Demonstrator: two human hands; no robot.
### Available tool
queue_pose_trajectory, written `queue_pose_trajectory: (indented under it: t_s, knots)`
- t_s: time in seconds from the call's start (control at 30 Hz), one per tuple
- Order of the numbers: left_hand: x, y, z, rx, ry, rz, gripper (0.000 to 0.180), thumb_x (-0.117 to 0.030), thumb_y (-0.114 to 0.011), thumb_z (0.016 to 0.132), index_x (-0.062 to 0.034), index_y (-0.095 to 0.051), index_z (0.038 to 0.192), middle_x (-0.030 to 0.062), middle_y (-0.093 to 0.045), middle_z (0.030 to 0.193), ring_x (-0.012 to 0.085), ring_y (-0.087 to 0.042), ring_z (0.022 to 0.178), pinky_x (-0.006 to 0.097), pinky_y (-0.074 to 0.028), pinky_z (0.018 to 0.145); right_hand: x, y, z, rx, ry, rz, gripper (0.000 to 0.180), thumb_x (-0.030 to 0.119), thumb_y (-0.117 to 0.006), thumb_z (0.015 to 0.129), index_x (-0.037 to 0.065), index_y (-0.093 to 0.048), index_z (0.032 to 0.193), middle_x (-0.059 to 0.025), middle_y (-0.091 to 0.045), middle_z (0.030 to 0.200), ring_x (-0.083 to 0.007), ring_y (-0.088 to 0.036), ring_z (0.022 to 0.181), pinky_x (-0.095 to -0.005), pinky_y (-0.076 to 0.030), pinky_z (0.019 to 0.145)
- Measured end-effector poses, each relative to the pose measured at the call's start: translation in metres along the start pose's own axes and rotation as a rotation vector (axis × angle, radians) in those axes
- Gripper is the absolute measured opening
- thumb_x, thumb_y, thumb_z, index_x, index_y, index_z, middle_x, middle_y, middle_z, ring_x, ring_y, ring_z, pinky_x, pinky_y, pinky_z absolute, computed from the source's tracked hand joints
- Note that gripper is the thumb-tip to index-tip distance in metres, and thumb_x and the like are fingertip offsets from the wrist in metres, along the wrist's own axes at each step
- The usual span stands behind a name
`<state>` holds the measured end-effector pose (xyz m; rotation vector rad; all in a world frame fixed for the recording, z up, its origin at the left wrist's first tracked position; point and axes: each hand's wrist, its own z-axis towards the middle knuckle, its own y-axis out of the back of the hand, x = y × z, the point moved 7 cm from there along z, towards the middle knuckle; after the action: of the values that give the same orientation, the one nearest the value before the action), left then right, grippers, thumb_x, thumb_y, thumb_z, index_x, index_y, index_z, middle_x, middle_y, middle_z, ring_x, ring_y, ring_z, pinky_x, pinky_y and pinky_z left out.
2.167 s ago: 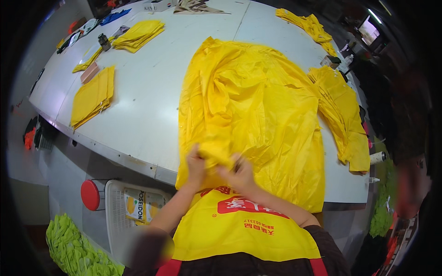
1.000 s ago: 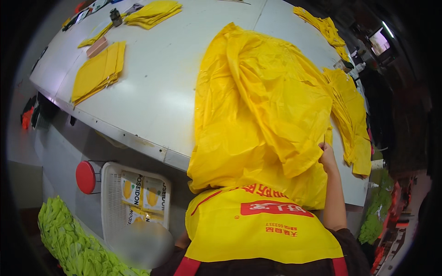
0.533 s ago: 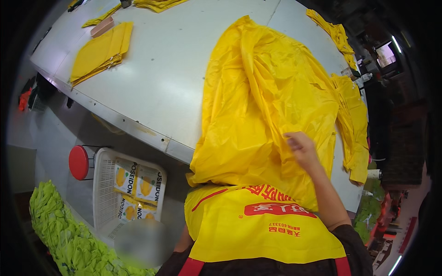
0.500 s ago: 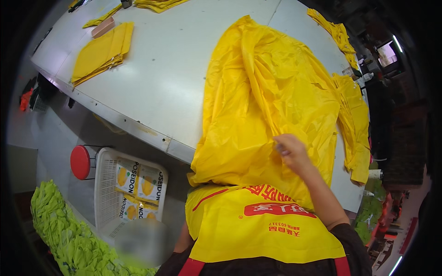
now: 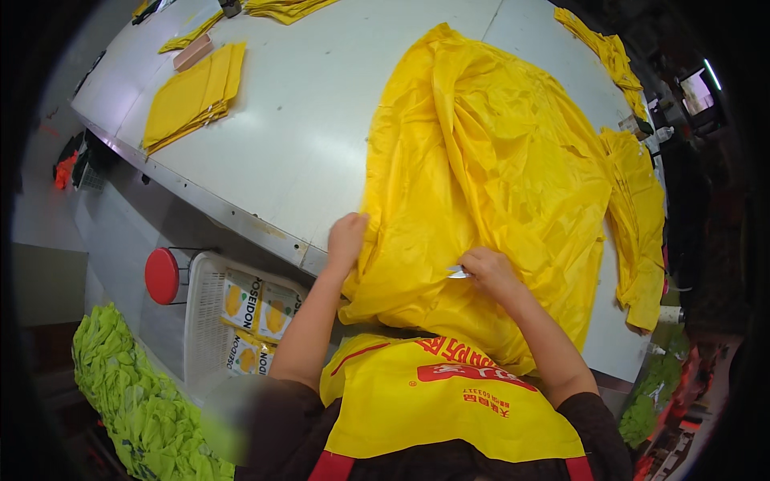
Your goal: The person uses shears to cut loose threads on a yellow raincoat, then zips it closed, folds it neatly, and places it on a stack of finished items on the table.
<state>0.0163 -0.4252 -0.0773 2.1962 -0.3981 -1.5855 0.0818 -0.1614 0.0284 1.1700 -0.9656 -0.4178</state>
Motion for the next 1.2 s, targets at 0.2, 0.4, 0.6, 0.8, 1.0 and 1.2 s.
queue_pose_trajectory:
  t_s: [0.2,0.4,0.6,0.8,1.0,1.2]
  knots:
    - [0.044,0.193,0.024,-0.531,-0.226,-0.138,0.035,-0.023,-0.047,0.092,0.0049,-0.055,0.072,0.0106,-0.056,0.062,0.0161,-0.045,0.057,0.034,-0.04,0.056,-0.071,-0.002,-0.08,0.065,-0.21,0.02,0.005,0.003,-0.056,0.07,0.006,-0.054,0.072,-0.0105,-0.055,0.072,-0.0301,-0.055,0.073,-0.0388,-0.045,0.062]
    - [0.065,0.236,0.033,-0.477,-0.024,0.623,0.027,-0.027,-0.056,0.085,-0.0005,-0.061,0.089,0.0175,-0.061,0.078,0.0336,-0.058,0.077,0.044,-0.045,0.069,-0.072,0.003,-0.095,0.008,-0.378,-0.07,0.002,0.004,-0.057,0.07,0.004,-0.056,0.072,-0.0132,-0.055,0.071,-0.0328,-0.055,0.069,-0.0404,-0.044,0.061]
    - [0.003,0.171,0.04,-0.537,-0.457,0.521,0.028,-0.018,-0.058,0.082,-0.0033,-0.058,0.105,0.0139,-0.059,0.107,0.0325,-0.052,0.101,0.041,-0.042,0.086,-0.044,0.037,-0.047,0.068,-0.517,0.088,0.017,0.002,-0.051,0.078,0.003,-0.059,0.093,-0.0186,-0.059,0.084,-0.0356,-0.057,0.077,-0.0399,-0.045,0.068]
    - [-0.088,0.063,0.084,-0.431,-0.835,0.221,0.025,-0.005,-0.051,0.08,-0.0016,-0.059,0.103,0.0182,-0.06,0.097,0.0339,-0.055,0.096,0.038,-0.043,0.085,-0.007,0.029,0.114,-0.302,-0.259,0.415,0.043,-0.004,-0.043,0.078,0.002,-0.046,0.121,-0.0223,-0.053,0.113,-0.0358,-0.051,0.105,-0.0374,-0.042,0.088]
    - [-0.101,-0.003,0.147,-0.118,-0.682,0.699,0.041,-0.027,-0.048,0.087,-0.0057,-0.048,0.122,0.0136,-0.047,0.127,0.0272,-0.041,0.121,0.043,-0.029,0.101,-0.085,-0.04,0.207,-0.199,-0.125,0.09,0.053,-0.005,-0.051,0.075,0.003,-0.041,0.126,-0.0201,-0.046,0.126,-0.0362,-0.038,0.121,-0.0394,-0.032,0.101]
    - [-0.05,0.079,0.207,-0.298,-0.683,0.79,0.042,-0.033,-0.043,0.092,-0.0088,-0.048,0.125,0.0107,-0.045,0.132,0.0209,-0.039,0.125,0.041,-0.026,0.104,-0.137,-0.031,0.194,-0.005,-0.323,0.157,0.047,-0.004,-0.052,0.077,0.001,-0.046,0.124,-0.0167,-0.043,0.132,-0.0312,-0.034,0.128,-0.0363,-0.027,0.106]
